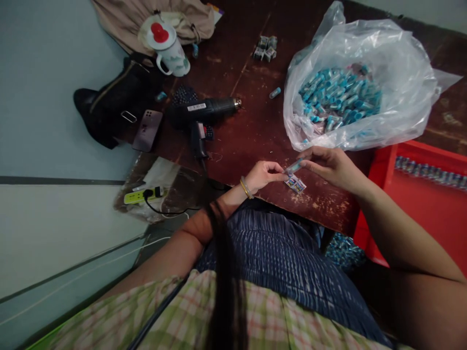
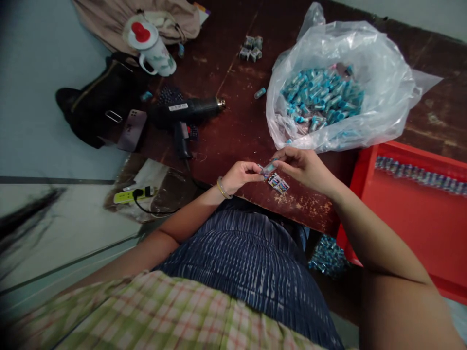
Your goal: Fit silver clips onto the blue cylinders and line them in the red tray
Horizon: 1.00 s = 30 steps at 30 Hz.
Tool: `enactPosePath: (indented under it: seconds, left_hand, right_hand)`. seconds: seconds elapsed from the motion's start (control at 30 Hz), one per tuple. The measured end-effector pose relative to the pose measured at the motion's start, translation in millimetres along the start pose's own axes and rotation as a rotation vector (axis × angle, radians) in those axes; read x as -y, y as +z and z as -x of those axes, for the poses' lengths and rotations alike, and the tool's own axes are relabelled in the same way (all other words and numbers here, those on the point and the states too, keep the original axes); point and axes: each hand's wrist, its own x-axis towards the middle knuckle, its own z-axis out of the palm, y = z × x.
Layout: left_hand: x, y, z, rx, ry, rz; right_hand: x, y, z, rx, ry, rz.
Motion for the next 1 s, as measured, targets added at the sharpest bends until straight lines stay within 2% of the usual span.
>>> enactPosePath:
  seconds: [0.13, 0.27, 0.37, 0.5, 0.6, 0.77, 1.0]
  left_hand:
    - [2.2, 3.9, 0.6, 0.015, 0.001, -0.004]
    - [4.3, 8.5, 2.8, 0.1, -0.027, 0.091]
    - [8.3, 13.2, 5.4, 0.126, -0.135, 0.192]
    - [8.6, 19.2, 9.4, 0.126, -0.296, 0.336]
    - [3.5, 22.0, 11.7, 0.109, -0.352, 0.385]
    - [-1.3, 27.5, 13.6, 0.114, -0.3, 0.374]
    - [2.0, 33.5, 13.8, 0.087, -0.299, 0.343]
  right_hand:
    - [1.7, 2.1, 5.8, 0.015, -0.044, 0.038]
    - [-6.2, 4.2, 9.2, -0.006, -0.082, 0.132]
    - [-17.0, 7.1, 10.3, -0.017, -0.091, 0.204]
    - [-28.2, 17.3, 18.9, 0.011, -0.076, 0.124]
    - [-33.1, 29.5, 31.5, -0.035, -0.123, 0.162]
    - [-40.8, 48.1, 47.8, -0.223, -0.188, 0.183]
    - [-48.2, 49.0, 52.1, -0.227, -0.232, 0.192]
